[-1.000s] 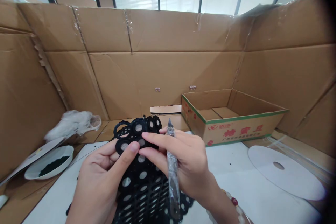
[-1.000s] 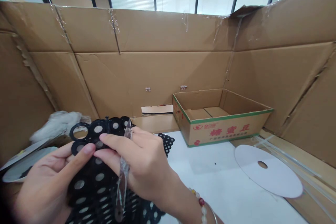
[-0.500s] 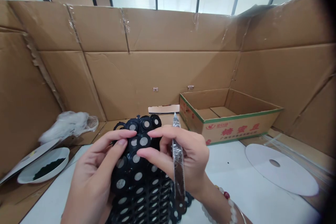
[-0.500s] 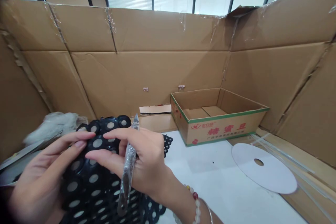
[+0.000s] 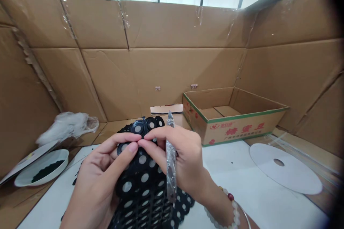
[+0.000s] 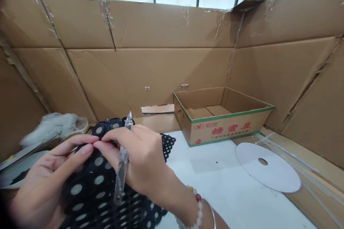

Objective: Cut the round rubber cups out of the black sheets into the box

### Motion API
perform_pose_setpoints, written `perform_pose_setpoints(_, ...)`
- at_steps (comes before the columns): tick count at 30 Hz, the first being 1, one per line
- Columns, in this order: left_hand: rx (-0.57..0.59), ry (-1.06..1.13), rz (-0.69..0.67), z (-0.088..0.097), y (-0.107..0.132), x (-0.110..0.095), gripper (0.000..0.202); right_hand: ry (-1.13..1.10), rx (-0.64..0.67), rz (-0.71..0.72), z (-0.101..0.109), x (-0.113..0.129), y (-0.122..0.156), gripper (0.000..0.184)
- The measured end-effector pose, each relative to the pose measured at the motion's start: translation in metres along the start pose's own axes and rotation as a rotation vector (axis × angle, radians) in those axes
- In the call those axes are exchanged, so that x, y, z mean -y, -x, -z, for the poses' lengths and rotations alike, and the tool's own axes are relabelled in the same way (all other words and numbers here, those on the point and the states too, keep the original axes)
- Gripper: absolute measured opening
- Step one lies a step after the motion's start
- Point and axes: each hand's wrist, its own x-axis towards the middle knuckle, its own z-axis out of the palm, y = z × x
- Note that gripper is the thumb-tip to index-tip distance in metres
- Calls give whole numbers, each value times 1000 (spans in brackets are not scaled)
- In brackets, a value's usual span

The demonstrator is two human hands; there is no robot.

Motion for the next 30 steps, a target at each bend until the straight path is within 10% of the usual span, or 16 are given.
perform_pose_setpoints(18,-42,-24,-3,-8,-3,4,69,193,-25,7,-8,-14,0,15)
perform_pose_setpoints(30,-118,136,48,-9,1,-16,52,61,311,46,11,-5,-6,18)
